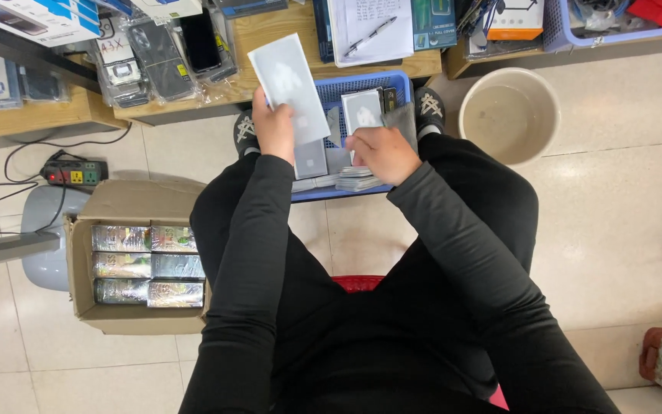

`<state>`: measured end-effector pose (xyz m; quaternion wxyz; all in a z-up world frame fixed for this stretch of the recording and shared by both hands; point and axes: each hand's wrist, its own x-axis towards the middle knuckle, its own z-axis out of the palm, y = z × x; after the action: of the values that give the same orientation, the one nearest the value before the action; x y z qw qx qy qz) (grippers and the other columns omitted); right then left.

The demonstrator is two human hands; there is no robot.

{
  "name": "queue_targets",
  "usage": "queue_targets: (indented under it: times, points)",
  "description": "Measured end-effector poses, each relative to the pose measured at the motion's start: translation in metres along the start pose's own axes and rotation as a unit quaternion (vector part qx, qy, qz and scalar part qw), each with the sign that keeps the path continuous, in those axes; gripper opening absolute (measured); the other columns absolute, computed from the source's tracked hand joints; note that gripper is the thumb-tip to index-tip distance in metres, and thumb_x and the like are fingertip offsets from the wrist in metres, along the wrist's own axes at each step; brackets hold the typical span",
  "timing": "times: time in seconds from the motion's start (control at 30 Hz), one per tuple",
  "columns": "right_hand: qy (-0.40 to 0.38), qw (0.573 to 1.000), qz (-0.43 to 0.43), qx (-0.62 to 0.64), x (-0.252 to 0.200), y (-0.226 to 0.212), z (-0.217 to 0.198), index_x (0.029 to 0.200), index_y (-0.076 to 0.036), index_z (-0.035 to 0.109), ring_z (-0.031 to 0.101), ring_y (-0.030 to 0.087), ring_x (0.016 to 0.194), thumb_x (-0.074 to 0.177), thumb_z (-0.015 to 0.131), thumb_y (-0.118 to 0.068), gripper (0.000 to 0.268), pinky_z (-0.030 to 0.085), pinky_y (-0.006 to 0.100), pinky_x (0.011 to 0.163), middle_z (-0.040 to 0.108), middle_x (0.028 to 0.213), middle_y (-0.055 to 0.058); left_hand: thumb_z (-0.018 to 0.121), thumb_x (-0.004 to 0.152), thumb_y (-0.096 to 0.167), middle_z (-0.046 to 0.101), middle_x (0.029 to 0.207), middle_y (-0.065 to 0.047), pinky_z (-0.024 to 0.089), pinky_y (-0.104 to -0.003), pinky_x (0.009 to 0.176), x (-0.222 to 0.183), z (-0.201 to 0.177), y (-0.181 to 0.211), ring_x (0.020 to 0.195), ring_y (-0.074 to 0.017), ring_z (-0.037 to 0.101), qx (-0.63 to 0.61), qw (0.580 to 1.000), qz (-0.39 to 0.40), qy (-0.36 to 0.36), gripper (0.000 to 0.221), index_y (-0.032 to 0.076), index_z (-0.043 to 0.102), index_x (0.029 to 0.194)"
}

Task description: Sorting and inspecting mobile phone screen protectors by removing them from packaging and placing them in a basket.

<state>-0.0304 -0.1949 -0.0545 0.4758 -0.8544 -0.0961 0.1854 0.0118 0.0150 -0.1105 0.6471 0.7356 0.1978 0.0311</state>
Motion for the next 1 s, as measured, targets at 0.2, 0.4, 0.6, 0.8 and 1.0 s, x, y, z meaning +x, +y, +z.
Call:
queue_targets:
  times: [0.2,0.4,0.6,0.8,1.0]
  points:
    - [0.04,0.997,0.017,-0.058,0.013,0.01,-0.026,0.089,-0.009,0.074,0.069,0.028,0.068,0.103,0.052,-0.022,0.029,0.055,0.04,0.068,0.071,0.073,0.008,0.057,0.091,0.016,0.059,0.134,-0.013,0.048,-0.043,0.106,0.037,0.02,-0.192,0.124,-0.0294,0.059,0.375,0.917,-0.136,0.018,0.061,0.021,0.038,0.149]
    - [0.04,0.967,0.18,-0.178,0.031,0.086,0.014,0.127,-0.016,0.061,0.069,0.028,0.092,0.097,0.055,-0.038,0.038,0.059,0.043,0.068,0.069,0.104,0.012,0.057,0.092,-0.002,0.049,0.142,-0.016,0.05,-0.037,0.105,-0.008,0.031,-0.174,0.127,-0.0304,0.054,0.398,0.908,-0.11,0.07,0.066,0.011,0.03,0.151]
    - [0.032,0.926,0.235,-0.294,0.03,0.058,0.06,0.144,-0.01,0.042,0.057,0.035,0.117,0.093,0.064,-0.038,0.062,0.055,0.047,0.088,0.054,0.126,0.021,0.06,0.092,0.004,0.039,0.144,-0.017,0.049,-0.048,0.102,-0.029,0.047,-0.129,0.132,-0.0354,0.044,0.428,0.892,-0.138,0.043,0.067,0.019,0.031,0.151]
    - [0.08,0.907,0.266,-0.316,0.039,0.082,0.086,0.146,-0.012,0.037,0.053,0.033,0.118,0.093,0.066,-0.044,0.069,0.052,0.042,0.092,0.05,0.126,0.02,0.068,0.089,0.023,0.028,0.15,-0.018,0.045,-0.053,0.105,-0.026,0.045,-0.159,0.136,-0.0368,0.039,0.438,0.888,-0.142,-0.012,0.067,0.02,0.035,0.148]
    - [0.137,0.917,0.265,-0.265,0.039,0.092,0.084,0.149,-0.008,0.03,0.052,0.038,0.115,0.082,0.081,-0.038,0.089,0.049,0.048,0.092,0.049,0.12,0.02,0.071,0.088,0.021,0.027,0.15,-0.021,0.034,-0.056,0.114,-0.036,0.057,-0.165,0.143,-0.0396,0.031,0.447,0.89,-0.084,0.026,0.069,0.016,0.035,0.146]
